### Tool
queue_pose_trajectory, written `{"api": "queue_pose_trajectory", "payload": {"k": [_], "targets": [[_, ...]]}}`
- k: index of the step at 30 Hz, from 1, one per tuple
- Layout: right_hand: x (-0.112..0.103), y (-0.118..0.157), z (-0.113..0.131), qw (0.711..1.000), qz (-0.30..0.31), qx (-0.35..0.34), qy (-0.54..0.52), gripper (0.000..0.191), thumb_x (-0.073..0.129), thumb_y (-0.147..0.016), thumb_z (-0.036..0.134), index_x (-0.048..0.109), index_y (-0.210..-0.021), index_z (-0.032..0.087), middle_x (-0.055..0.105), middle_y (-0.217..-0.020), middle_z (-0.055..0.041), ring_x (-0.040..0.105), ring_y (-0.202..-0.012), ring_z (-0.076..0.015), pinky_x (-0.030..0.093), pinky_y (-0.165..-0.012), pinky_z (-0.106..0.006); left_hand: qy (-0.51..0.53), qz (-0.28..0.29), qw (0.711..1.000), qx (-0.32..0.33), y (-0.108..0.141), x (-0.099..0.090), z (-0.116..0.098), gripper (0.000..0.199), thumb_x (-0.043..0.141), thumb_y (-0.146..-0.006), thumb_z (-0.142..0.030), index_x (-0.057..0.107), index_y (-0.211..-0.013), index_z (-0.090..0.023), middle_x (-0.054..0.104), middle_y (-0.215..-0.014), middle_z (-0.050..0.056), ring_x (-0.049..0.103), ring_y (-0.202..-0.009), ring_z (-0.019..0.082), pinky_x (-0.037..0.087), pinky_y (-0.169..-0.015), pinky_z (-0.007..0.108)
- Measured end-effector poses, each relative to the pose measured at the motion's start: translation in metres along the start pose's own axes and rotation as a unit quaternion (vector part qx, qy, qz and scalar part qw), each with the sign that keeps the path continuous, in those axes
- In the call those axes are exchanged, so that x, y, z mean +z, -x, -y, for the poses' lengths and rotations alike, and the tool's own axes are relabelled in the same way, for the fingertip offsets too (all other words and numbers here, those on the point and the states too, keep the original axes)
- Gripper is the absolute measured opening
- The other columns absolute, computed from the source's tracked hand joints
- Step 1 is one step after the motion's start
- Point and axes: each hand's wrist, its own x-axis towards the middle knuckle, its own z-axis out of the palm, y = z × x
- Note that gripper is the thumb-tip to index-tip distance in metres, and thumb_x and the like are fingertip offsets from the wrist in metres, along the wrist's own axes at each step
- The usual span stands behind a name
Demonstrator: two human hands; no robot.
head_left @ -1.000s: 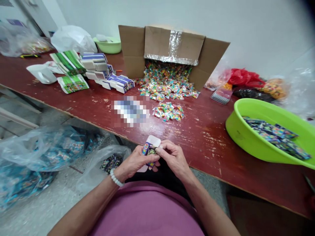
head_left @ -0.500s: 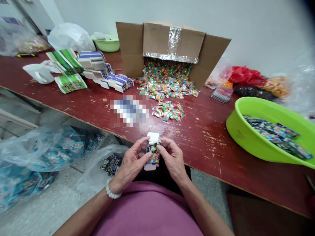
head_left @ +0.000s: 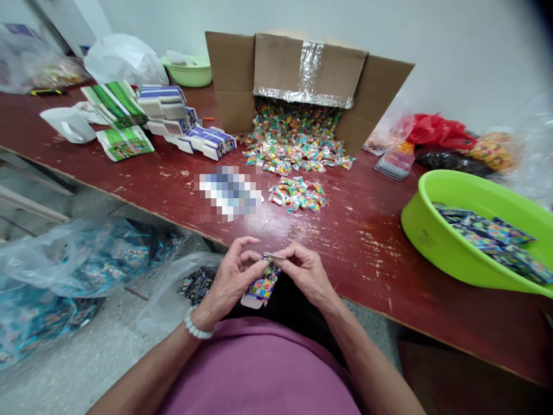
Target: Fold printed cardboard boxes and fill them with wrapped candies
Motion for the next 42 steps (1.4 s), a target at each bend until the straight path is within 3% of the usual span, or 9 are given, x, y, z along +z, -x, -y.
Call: {"api": "queue_pose_trajectory", "payload": {"k": [3, 7, 14, 20, 26, 30, 33, 37, 42], "targets": [[0.001, 0.001, 0.000, 0.996, -0.042, -0.054, 0.052, 0.015, 0.073, -0.084, 0.036, 0.075, -0.084, 0.021, 0.069, -0.080, -0.0023, 0.062, -0.074, -0.0165, 0.048, -0.068, -0.027, 0.070, 0.057, 0.989, -0.117, 0.001, 0.001, -0.003, 0.048, 0.066, -0.088, -0.047, 0.046, -0.127, -0.025, 0.067, -0.088, 0.001, 0.069, -0.072, 0.016, 0.052, -0.063, 0.025], [0.003, 0.001, 0.008, 0.982, 0.001, -0.117, 0.150, 0.016, 0.064, -0.092, 0.031, 0.076, -0.091, 0.022, 0.071, -0.085, -0.0036, 0.064, -0.079, -0.0172, 0.048, -0.073, -0.028, 0.119, 0.091, 0.961, -0.233, 0.000, 0.005, -0.002, 0.049, 0.039, -0.096, -0.061, 0.056, -0.105, -0.016, 0.067, -0.079, 0.006, 0.065, -0.050, 0.017, 0.050, -0.048, 0.027], [-0.001, -0.006, 0.014, 0.988, 0.014, -0.045, 0.148, 0.012, 0.070, -0.085, 0.032, 0.073, -0.088, 0.020, 0.072, -0.081, -0.0022, 0.064, -0.071, -0.0159, 0.048, -0.064, -0.026, 0.076, 0.060, 0.972, -0.213, -0.002, 0.015, -0.001, 0.051, 0.037, -0.095, -0.064, 0.056, -0.095, -0.017, 0.066, -0.070, 0.005, 0.059, -0.042, 0.014, 0.046, -0.041, 0.023], [0.000, -0.012, 0.009, 0.999, -0.003, 0.049, 0.003, 0.018, 0.074, -0.079, 0.034, 0.069, -0.079, 0.017, 0.068, -0.069, -0.0001, 0.059, -0.059, -0.0120, 0.045, -0.056, -0.023, 0.009, 0.075, 0.983, -0.170, -0.004, 0.014, 0.000, 0.063, 0.040, -0.090, -0.073, 0.059, -0.090, -0.013, 0.065, -0.068, 0.005, 0.058, -0.041, 0.012, 0.045, -0.041, 0.021], [0.002, 0.000, 0.013, 0.997, 0.071, -0.017, -0.007, 0.019, 0.067, -0.089, 0.039, 0.072, -0.088, 0.021, 0.073, -0.101, -0.0052, 0.067, -0.079, -0.0171, 0.054, -0.068, -0.028, 0.015, 0.064, 0.985, -0.160, -0.005, 0.010, 0.004, 0.069, 0.044, -0.087, -0.074, 0.061, -0.115, -0.013, 0.065, -0.067, 0.004, 0.058, -0.039, 0.012, 0.044, -0.038, 0.021], [0.003, 0.005, 0.008, 0.991, 0.075, -0.071, 0.080, 0.015, 0.064, -0.092, 0.035, 0.072, -0.100, 0.026, 0.071, -0.110, -0.0048, 0.066, -0.081, -0.0167, 0.053, -0.070, -0.029, 0.049, 0.058, 0.986, -0.149, -0.008, 0.011, 0.006, 0.065, 0.047, -0.090, -0.069, 0.053, -0.132, -0.020, 0.064, -0.072, 0.001, 0.059, -0.042, 0.013, 0.045, -0.038, 0.022], [-0.008, -0.018, 0.001, 0.985, 0.067, -0.059, 0.150, 0.020, 0.060, -0.093, 0.037, 0.073, -0.104, 0.025, 0.072, -0.094, -0.0028, 0.065, -0.083, -0.0180, 0.051, -0.075, -0.030, 0.085, 0.046, 0.985, -0.141, -0.010, 0.009, 0.007, 0.054, 0.059, -0.089, -0.057, 0.051, -0.131, -0.025, 0.066, -0.083, 0.002, 0.063, -0.049, 0.013, 0.048, -0.045, 0.023], [-0.041, -0.085, -0.008, 0.946, -0.132, -0.092, 0.283, 0.027, 0.058, -0.091, 0.036, 0.071, -0.108, 0.019, 0.071, -0.103, -0.0072, 0.063, -0.085, -0.0212, 0.050, -0.084, -0.036, 0.126, 0.026, 0.979, -0.158, -0.009, 0.002, 0.014, 0.036, 0.072, -0.084, -0.039, 0.059, -0.113, -0.020, 0.069, -0.096, 0.006, 0.068, -0.077, 0.014, 0.053, -0.067, 0.023], [-0.068, -0.144, -0.016, 0.879, -0.099, -0.088, 0.458, 0.053, 0.068, -0.077, 0.019, 0.062, -0.129, 0.014, 0.059, -0.131, -0.0168, 0.053, -0.122, -0.0315, 0.041, -0.103, -0.042, 0.161, 0.055, 0.963, -0.208, 0.005, -0.015, 0.040, 0.034, 0.081, -0.075, -0.030, 0.063, -0.102, -0.019, 0.065, -0.087, 0.002, 0.062, -0.073, 0.014, 0.053, -0.071, 0.029]]}}
